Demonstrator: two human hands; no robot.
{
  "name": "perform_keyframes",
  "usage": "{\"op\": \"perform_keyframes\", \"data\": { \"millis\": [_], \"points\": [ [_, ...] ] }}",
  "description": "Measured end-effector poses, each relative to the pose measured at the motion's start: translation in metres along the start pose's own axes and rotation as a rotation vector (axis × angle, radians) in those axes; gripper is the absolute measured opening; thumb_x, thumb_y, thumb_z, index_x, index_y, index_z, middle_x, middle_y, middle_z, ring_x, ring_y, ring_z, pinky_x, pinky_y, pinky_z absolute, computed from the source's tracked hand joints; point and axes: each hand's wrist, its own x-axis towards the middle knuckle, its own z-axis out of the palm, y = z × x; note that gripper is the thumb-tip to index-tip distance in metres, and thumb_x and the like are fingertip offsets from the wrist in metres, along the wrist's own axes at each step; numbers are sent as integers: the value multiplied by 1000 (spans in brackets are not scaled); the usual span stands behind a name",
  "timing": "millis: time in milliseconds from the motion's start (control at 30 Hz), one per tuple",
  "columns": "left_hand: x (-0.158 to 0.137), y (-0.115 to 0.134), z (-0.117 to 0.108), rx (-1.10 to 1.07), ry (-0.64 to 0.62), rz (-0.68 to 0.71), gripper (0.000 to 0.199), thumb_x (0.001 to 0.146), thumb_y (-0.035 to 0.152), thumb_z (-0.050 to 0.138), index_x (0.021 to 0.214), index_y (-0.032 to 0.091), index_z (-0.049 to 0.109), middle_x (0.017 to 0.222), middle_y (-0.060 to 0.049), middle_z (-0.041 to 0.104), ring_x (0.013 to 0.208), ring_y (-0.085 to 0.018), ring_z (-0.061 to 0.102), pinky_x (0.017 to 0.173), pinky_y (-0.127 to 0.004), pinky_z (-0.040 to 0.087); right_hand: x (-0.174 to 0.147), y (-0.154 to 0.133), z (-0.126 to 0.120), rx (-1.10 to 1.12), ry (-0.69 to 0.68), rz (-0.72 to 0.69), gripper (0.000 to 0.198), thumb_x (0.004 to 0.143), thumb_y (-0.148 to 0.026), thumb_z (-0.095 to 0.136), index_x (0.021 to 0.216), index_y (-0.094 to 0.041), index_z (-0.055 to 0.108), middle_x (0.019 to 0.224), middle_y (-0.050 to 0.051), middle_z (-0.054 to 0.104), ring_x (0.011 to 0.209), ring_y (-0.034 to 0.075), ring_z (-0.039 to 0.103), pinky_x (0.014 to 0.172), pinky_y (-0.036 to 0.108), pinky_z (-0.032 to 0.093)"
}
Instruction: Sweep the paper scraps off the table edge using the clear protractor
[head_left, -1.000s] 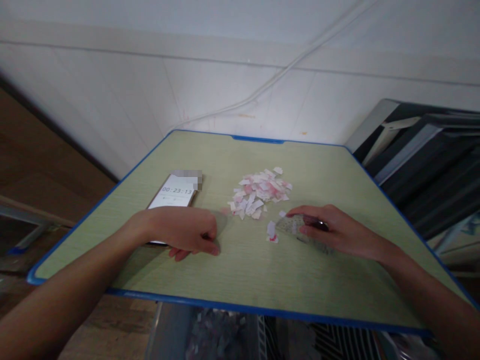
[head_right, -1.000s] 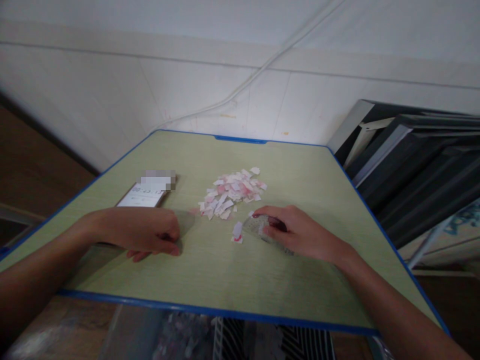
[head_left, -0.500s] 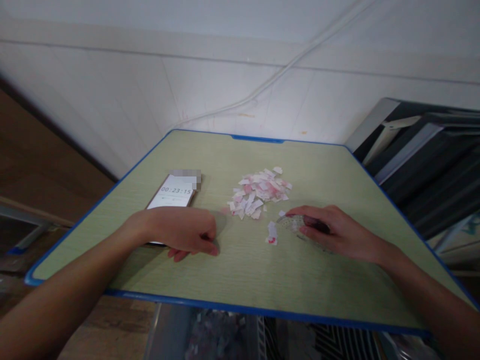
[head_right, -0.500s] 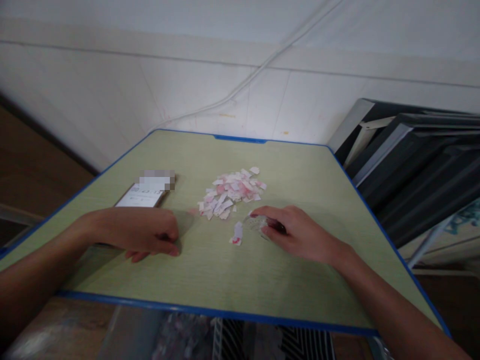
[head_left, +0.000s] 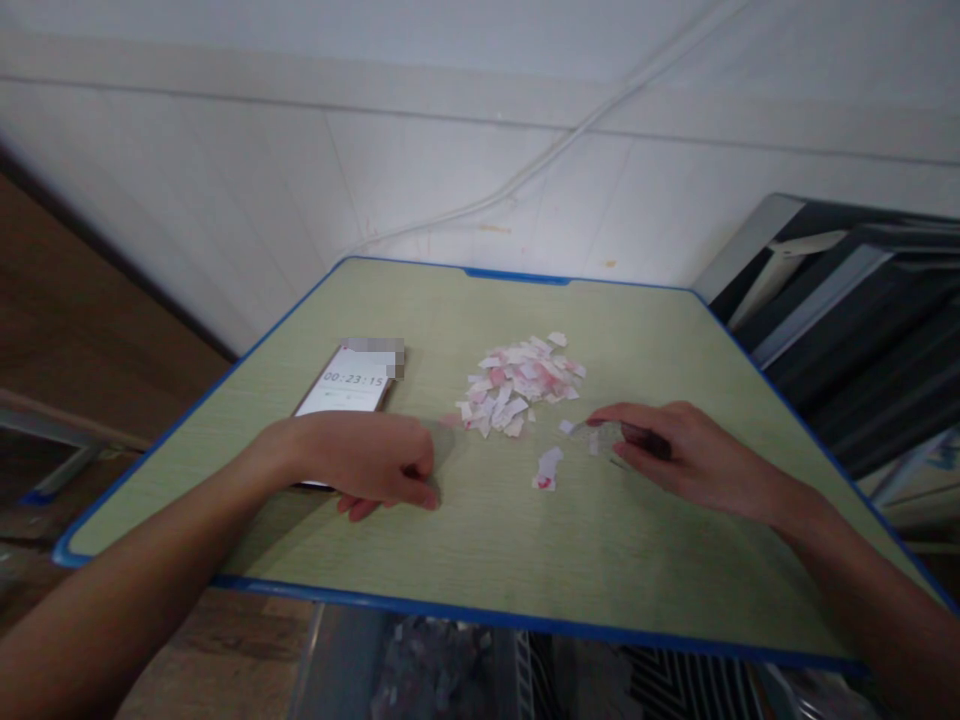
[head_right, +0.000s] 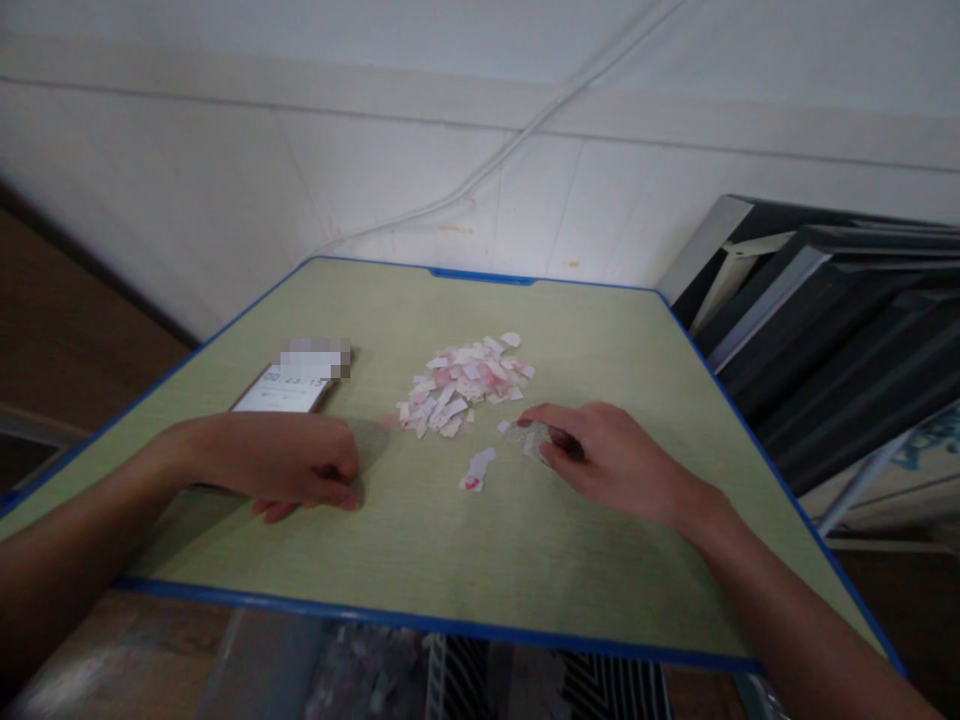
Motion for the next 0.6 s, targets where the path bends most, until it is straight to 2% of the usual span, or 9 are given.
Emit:
{"op": "perform_keyframes", "data": {
  "millis": [133, 300, 433, 600],
  "points": [
    [0, -1, 0, -9, 3, -1, 39, 84, 33, 43, 48, 21, 42, 38, 1, 51, 36, -12, 49, 40, -22, 37, -2, -1, -3, 22, -34, -31, 29, 81, -23, 47, 102, -15, 65, 50, -4, 45, 42, 9, 37, 46, 23, 27],
    [1, -2, 1, -19, 7, 3, 38, 84, 33, 44, 47, 21, 41, 36, 2, 50, 35, -11, 48, 38, -21, 36, -3, -5, 0, 108, -69, -64, 33, 84, -22, 46, 112, -14, 60, 54, -4, 46, 46, 10, 41, 47, 22, 27],
    [0, -1, 1, -13, 3, 0, 39, 84, 33, 44, 47, 21, 40, 37, 2, 50, 35, -11, 48, 39, -21, 36, -4, -5, -1, 113, -93, -71, 28, 81, -20, 48, 104, -15, 64, 51, -5, 44, 44, 9, 39, 46, 22, 26],
    [0, 0, 1, -7, 8, -8, 39, 84, 35, 44, 47, 21, 40, 39, 1, 52, 37, -13, 50, 40, -23, 37, -6, -6, -3, 175, -126, -86, 29, 83, -22, 47, 107, -16, 63, 52, -5, 45, 44, 9, 39, 46, 22, 27]
  ]
}}
